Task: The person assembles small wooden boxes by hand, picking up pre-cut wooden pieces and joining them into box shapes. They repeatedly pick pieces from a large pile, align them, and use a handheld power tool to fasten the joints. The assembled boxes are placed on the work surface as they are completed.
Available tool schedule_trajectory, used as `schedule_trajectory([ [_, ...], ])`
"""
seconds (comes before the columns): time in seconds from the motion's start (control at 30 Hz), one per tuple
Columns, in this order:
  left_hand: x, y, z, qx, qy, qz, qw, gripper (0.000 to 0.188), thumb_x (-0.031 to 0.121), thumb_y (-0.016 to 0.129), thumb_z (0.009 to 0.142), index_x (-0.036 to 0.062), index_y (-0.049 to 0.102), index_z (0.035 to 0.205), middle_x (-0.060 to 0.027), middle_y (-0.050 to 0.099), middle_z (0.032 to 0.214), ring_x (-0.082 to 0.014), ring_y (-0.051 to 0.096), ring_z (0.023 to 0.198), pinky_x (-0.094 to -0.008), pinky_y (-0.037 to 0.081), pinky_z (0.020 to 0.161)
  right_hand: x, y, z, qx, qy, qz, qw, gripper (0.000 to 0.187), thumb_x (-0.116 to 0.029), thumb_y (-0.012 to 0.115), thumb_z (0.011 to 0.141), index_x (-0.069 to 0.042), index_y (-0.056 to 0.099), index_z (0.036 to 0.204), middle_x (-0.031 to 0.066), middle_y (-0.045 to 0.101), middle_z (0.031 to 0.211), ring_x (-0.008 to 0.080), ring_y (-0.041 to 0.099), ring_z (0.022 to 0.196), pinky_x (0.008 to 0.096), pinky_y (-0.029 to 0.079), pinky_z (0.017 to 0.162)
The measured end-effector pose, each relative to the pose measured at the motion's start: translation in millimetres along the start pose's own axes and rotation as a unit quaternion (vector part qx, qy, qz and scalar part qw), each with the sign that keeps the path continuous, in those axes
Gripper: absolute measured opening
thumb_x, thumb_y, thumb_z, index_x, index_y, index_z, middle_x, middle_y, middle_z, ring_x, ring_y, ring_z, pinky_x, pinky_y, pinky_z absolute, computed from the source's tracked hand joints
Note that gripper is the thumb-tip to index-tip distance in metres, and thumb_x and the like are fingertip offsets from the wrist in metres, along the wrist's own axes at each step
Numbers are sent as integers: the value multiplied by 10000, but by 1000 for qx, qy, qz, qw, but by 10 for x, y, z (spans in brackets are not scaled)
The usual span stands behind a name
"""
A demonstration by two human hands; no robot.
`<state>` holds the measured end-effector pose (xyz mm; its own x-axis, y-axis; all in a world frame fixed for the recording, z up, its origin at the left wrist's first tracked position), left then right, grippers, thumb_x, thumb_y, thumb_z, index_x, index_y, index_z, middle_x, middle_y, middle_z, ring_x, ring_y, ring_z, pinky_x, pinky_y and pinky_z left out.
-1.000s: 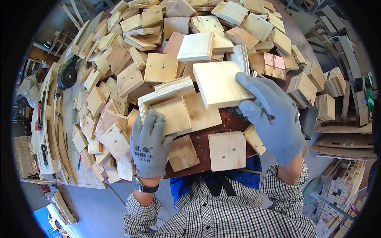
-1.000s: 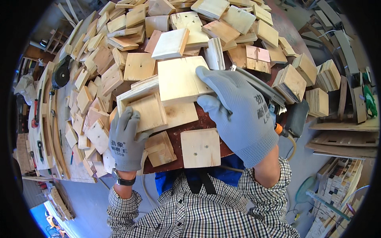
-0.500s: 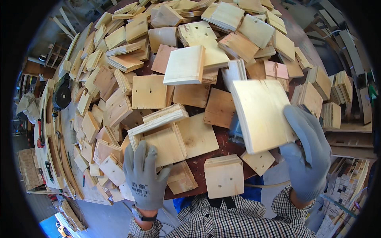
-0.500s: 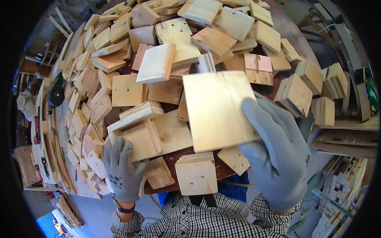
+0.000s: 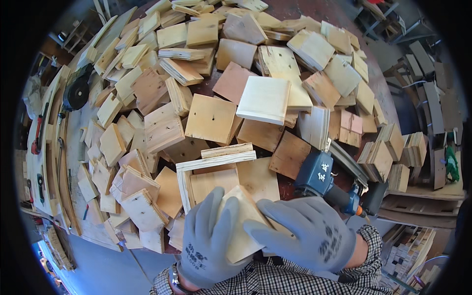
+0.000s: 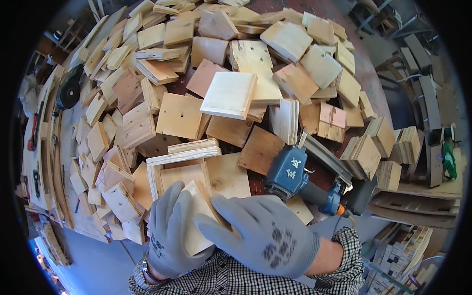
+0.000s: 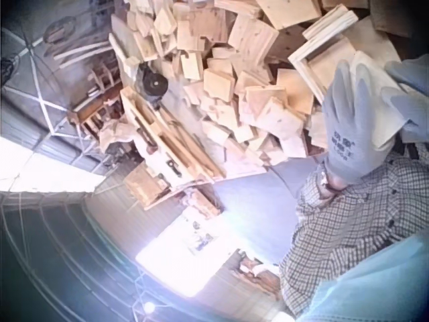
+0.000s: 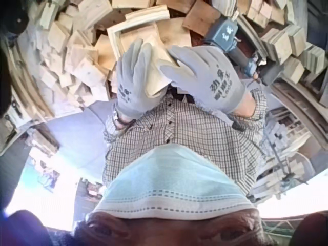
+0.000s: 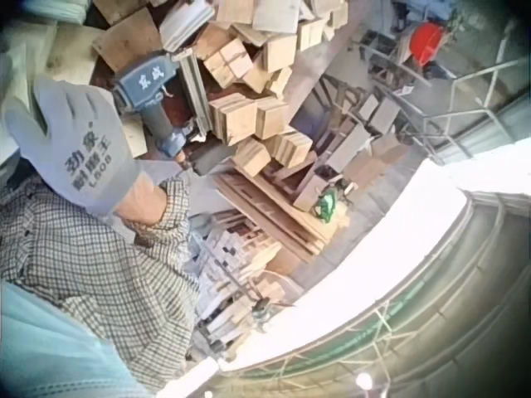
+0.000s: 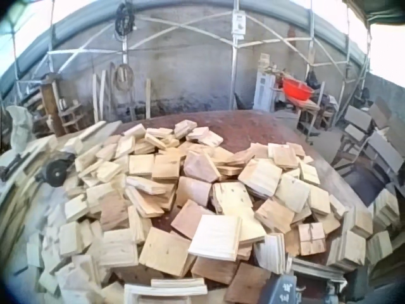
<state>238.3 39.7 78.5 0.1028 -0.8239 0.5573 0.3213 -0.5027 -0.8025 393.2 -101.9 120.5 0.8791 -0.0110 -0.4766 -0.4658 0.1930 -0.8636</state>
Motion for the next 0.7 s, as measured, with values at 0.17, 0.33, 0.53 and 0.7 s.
schedule_trajectory([
  [0.17, -250, -186, -323, 77, -83, 85, 990, 944, 304, 896, 742, -26, 492, 1528, -376, 450, 1535, -532, 505, 1327, -628, 421, 1082, 526, -337, 422, 82, 115, -193, 971, 717, -397, 826, 889, -37, 604, 1468, 200, 662, 1368, 400, 631, 1272, 490, 502, 1071],
  [0.33, -591, -483, -430, 173, -143, 212, 951, 1028, 326, 904, 736, 13, 441, 1598, -314, 426, 1592, -514, 440, 1411, -629, 374, 1145, 1324, -249, 812, 11, 158, -287, 945, 898, -651, 707, 910, -49, 504, 1545, 236, 555, 1485, 426, 500, 1420, 513, 377, 1207],
  [0.53, -1107, -541, -451, 136, -190, 264, 936, 966, 375, 899, 723, 83, 505, 1555, -253, 457, 1561, -474, 455, 1378, -606, 389, 1125, 1400, -239, 986, -89, 224, -240, 940, 949, -686, 695, 859, -52, 507, 1541, 252, 582, 1415, 426, 541, 1361, 493, 381, 1197],
  [0.7, -1081, -483, -453, 144, -190, 293, 926, 903, 338, 840, 757, 96, 502, 1558, -242, 457, 1577, -465, 433, 1418, -606, 342, 1175, 1419, -276, 819, 39, 207, -270, 939, 880, -555, 789, 831, -77, 523, 1520, 206, 571, 1408, 408, 531, 1337, 500, 379, 1184],
])
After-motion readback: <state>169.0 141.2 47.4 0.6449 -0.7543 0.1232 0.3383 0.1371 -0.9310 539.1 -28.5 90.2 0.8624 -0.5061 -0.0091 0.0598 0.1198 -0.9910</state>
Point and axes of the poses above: each hand's wrist, its own z-axis towards the middle knuckle, its own y-axis out of the palm, x = y × z, the point moved 3 cm from there along z, towards the middle knuckle
